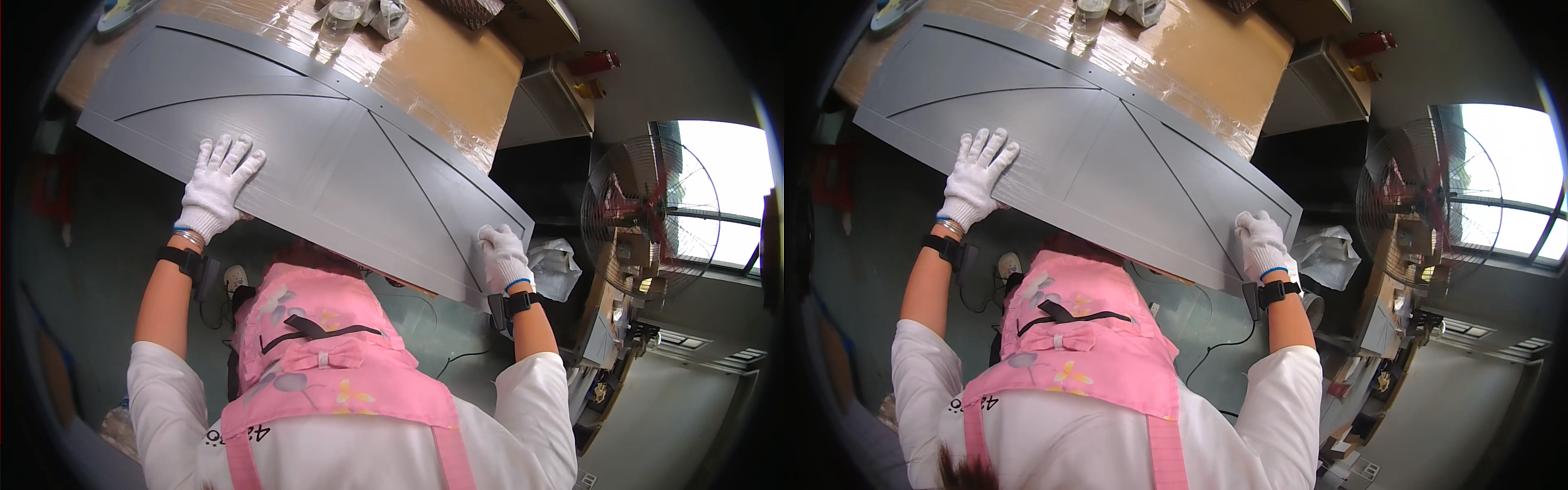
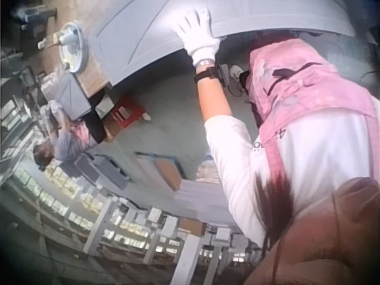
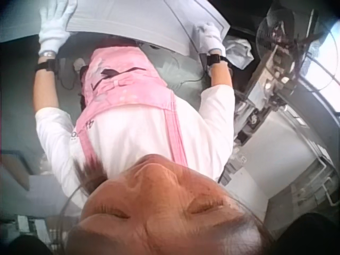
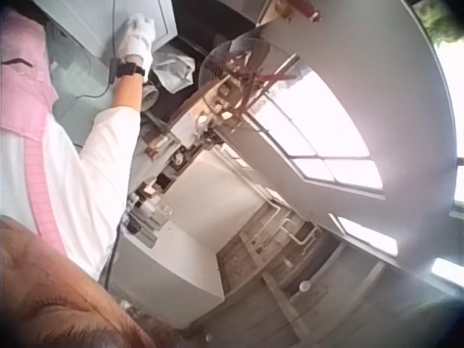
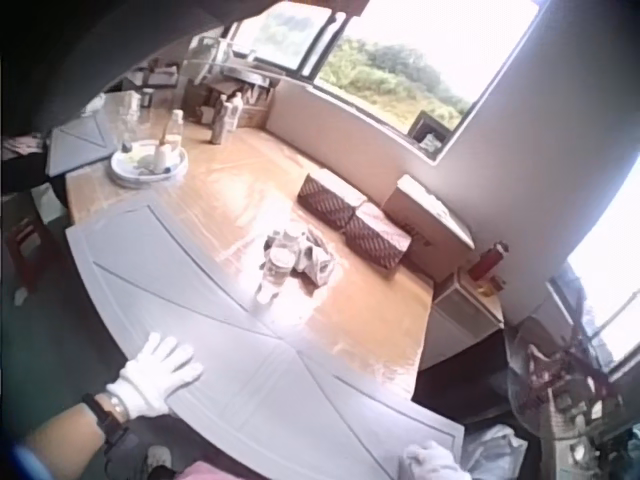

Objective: Cleaning and finishing grey furniture panels using a scraper, cloth, and marking pen in a workshop environment.

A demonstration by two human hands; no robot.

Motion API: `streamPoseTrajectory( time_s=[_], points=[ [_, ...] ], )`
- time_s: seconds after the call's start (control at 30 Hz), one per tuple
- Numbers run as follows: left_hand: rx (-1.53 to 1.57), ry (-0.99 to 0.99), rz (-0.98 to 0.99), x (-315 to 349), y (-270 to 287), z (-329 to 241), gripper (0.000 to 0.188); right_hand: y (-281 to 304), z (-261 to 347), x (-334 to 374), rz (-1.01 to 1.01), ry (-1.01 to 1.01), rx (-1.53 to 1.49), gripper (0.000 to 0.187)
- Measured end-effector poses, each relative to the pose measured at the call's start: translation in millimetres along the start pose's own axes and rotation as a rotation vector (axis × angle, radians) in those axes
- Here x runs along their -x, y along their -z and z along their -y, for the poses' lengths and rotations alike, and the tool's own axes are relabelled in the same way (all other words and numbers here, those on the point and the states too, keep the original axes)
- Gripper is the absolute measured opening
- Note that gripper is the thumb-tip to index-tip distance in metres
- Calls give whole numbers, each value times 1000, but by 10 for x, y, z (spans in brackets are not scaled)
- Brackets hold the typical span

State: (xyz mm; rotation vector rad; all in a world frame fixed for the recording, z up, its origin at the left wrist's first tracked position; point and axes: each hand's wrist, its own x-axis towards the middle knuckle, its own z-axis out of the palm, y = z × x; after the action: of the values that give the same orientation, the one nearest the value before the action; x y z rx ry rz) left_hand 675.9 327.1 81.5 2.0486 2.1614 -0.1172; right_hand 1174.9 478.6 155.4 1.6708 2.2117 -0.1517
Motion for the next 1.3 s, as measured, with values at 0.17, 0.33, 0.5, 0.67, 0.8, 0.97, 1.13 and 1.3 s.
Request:
streamPoseTrajectory(
  time_s=[0.17, 0.33, 0.5, 0.67, 0.8, 0.97, 1.13, 1.3],
  points=[
    [-6, -17, -6, -35, 39, -46, 112, 7, 180, -137, -389, 24, -613, 25],
    [20, -31, -50, -5, -31, -20, 112, -173, 573, -3, -259, 104, -235, 23],
    [26, -53, -68, -20, -76, -5, 112, -254, 740, -226, -231, 192, 62, 20],
    [39, -44, -45, 5, -15, -12, 111, -207, 776, -300, -204, 267, 102, 21],
    [63, -46, -56, 3, -66, 10, 112, -268, 554, -240, -125, 271, 131, 21],
    [39, -48, -50, -30, -37, -11, 116, -154, 832, -380, -324, 363, 137, 13],
    [56, -36, -55, -5, -63, 13, 116, -266, 442, -234, -165, 289, 78, 15],
    [49, -58, -65, -28, -54, -36, 116, -178, 937, -401, -322, 354, 149, 24]
  ],
)
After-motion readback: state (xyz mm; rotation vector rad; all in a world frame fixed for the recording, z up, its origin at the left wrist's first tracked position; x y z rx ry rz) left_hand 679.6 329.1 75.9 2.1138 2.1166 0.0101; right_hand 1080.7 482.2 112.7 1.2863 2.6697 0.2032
